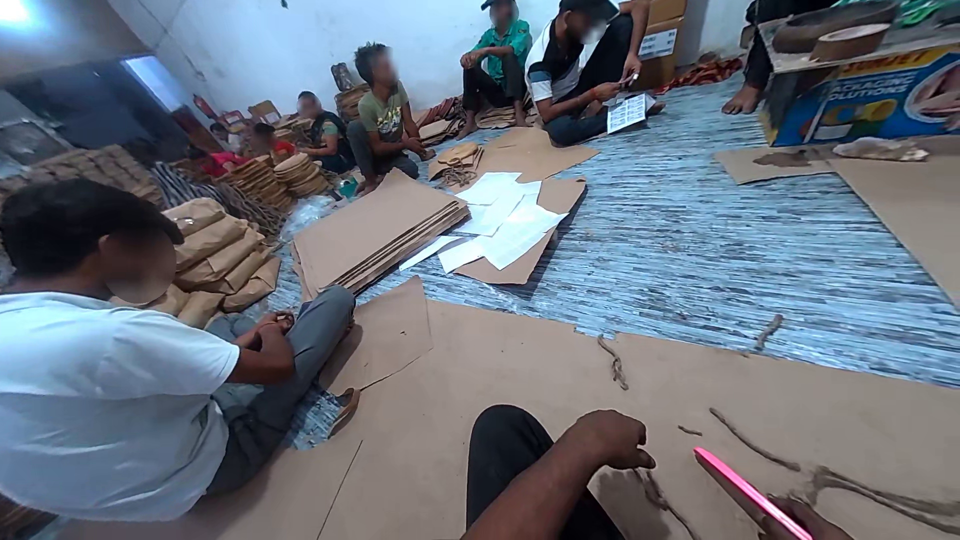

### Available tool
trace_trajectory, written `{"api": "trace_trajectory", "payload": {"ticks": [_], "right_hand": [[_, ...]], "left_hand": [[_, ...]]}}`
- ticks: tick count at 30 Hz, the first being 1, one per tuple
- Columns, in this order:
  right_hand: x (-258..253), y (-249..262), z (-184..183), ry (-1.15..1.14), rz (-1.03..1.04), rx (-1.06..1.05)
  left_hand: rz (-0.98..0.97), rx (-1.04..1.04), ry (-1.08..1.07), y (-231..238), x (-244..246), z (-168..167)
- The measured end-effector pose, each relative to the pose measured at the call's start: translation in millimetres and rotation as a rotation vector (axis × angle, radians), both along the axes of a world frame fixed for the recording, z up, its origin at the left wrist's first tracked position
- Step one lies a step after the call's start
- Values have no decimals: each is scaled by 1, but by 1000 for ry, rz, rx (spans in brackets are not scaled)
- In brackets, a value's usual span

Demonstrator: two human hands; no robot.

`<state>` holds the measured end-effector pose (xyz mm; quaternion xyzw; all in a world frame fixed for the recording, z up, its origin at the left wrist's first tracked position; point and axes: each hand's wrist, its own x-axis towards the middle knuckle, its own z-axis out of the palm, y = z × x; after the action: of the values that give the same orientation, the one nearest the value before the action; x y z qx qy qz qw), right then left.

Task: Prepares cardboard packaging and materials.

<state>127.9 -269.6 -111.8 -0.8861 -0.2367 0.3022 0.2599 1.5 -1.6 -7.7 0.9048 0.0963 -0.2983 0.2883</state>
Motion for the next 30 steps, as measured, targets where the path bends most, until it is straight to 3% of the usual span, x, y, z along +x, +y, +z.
{"api": "trace_trajectory", "payload": {"ticks": [30], "right_hand": [[3,-3,-8,-7,34,-14]], "left_hand": [[0,1,-3,1,-1,0]]}}
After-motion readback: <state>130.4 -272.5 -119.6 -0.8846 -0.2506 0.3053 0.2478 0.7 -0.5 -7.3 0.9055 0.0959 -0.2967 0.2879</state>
